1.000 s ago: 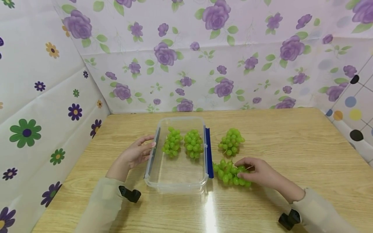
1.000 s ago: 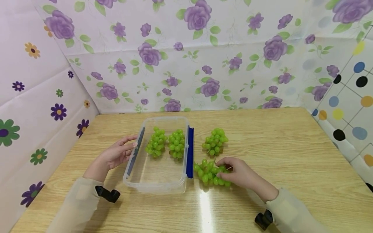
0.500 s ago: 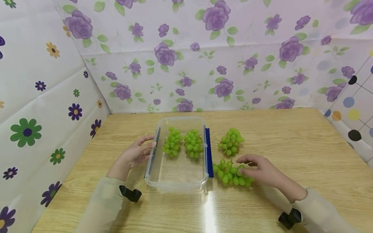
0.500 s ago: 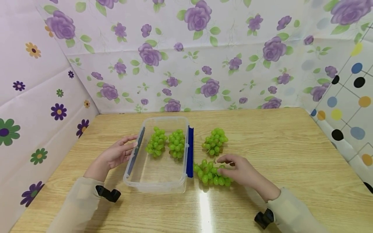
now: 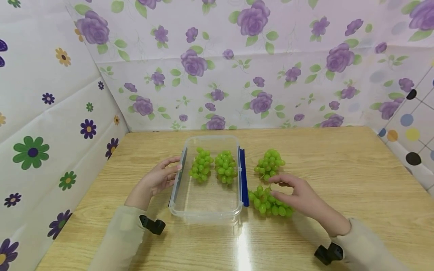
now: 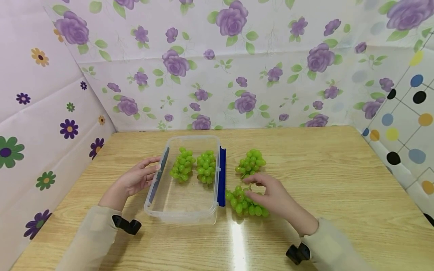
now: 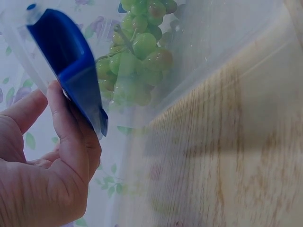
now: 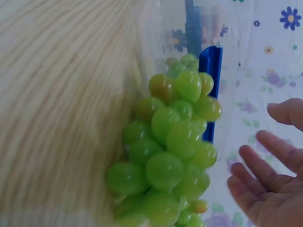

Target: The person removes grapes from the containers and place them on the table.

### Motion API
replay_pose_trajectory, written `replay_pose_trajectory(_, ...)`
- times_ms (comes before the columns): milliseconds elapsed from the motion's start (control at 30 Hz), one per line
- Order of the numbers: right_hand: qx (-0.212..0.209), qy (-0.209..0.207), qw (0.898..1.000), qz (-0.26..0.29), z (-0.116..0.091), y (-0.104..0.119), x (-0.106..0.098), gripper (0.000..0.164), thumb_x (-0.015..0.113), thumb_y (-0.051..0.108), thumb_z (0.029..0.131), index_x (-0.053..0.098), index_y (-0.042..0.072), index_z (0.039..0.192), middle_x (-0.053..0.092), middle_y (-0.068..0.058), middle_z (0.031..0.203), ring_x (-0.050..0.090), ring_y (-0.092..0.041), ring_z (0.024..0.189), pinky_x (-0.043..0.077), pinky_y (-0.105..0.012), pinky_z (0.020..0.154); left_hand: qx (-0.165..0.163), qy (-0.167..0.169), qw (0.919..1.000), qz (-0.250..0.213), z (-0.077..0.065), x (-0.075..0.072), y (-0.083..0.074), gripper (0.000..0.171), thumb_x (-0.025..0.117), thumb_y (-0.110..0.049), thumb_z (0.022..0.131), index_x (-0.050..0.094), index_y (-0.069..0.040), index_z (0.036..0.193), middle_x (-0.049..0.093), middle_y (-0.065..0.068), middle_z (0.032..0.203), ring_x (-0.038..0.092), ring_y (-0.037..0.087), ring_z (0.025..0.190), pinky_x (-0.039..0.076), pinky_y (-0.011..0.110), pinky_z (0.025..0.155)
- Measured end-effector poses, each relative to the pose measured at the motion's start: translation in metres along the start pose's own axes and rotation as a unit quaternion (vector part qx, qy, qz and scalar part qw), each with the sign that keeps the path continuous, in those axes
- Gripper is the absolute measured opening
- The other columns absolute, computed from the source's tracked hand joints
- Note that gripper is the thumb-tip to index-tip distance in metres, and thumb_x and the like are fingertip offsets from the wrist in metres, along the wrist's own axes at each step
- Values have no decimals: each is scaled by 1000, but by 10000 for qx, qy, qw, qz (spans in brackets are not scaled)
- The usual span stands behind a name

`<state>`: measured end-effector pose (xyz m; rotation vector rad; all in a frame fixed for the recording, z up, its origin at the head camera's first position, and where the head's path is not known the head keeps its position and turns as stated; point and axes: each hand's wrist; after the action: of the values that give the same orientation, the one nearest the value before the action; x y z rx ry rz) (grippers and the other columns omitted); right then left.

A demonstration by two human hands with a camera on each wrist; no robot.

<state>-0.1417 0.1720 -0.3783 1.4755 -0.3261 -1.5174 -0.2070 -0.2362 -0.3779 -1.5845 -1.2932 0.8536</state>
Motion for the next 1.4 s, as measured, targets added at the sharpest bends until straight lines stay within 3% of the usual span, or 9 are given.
replay_pose_trajectory(200,-744,-432,9962,-111,11,10,7,24,67,8,88,66,12,112,67,2,107,59,-13,100,51,-37,85,-1,-1,10000,-9,-1,1,0,62,58,-23,96,27,-13,149,55,-5,93,58,2,71,51,18,66)
replay_pose_trajectory(333,-1286,-583,9899,-98,18,12,10,29,69,1,84,66,11,112,66,0,106,58,-4,96,51,-26,82,4,8,10000,7,0,0,1,62,58,-24,96,27,-13,148,53,-5,96,58,2,72,51,18,67)
replay_pose_trajectory(767,-2186,-466,9733,-528,40,18,20,34,76,4,77,66,5,109,66,-6,107,58,-17,98,52,-33,79,-2,-5,10000,2,-1,0,1,62,59,-25,95,28,-14,148,53,-5,101,59,2,76,50,19,69)
replay_pose_trajectory(933,-2362,-363,9687,-676,43,21,20,35,77,4,77,65,6,110,64,-4,107,56,-16,96,50,-30,76,17,34,10000,-6,-1,0,0,63,59,-25,96,27,-13,148,54,-5,96,58,2,72,50,18,67)
replay_pose_trajectory(1400,-2820,-51,9507,-1291,59,32,12,37,77,3,76,65,5,110,62,-7,108,57,-22,102,51,-37,81,21,8,10000,66,-1,0,0,62,58,-25,96,27,-13,149,51,-5,94,54,2,69,49,17,65)
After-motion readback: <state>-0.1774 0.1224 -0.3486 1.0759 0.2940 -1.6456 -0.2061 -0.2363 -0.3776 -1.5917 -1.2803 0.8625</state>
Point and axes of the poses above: each hand's wrist, its own z-axis towards the middle knuckle, its own x-axis out of the palm, y = z × x
